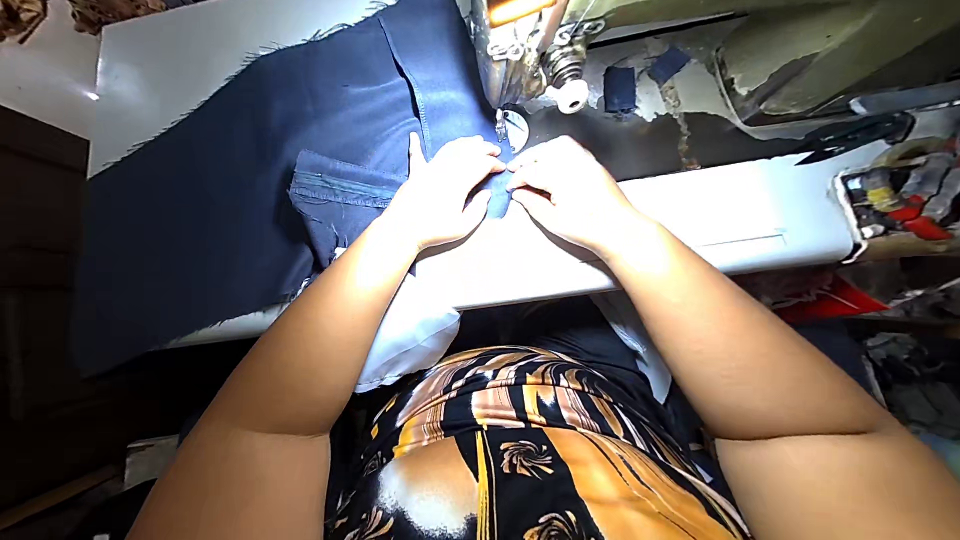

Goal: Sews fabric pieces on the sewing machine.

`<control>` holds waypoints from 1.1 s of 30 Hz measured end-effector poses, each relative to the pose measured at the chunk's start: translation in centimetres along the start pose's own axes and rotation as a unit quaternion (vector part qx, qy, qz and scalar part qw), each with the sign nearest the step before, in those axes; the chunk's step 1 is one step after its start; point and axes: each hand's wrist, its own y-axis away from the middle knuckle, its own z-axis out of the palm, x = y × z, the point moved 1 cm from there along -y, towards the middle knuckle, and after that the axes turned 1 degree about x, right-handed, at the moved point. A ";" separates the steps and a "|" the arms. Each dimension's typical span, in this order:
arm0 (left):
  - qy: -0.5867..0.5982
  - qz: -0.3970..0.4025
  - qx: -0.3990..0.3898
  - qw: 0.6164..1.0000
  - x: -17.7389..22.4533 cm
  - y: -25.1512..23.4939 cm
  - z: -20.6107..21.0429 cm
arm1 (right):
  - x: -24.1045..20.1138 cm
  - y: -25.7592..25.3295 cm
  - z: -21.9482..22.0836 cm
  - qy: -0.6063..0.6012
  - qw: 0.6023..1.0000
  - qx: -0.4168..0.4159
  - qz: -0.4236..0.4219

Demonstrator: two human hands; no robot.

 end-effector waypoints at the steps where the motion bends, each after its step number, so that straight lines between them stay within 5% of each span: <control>1: 0.003 0.003 0.001 1.000 0.0 0.0 0.0 | -0.2 0.3 0.2 -0.001 1.000 0.015 -0.010; 5: 0.019 0.002 0.000 1.000 0.0 0.0 -0.1 | -0.6 0.6 0.9 -0.009 0.991 0.100 -0.086; 33: 0.010 0.044 0.026 0.999 -0.9 -1.2 -0.2 | -0.4 0.6 1.0 -0.010 0.996 0.059 -0.071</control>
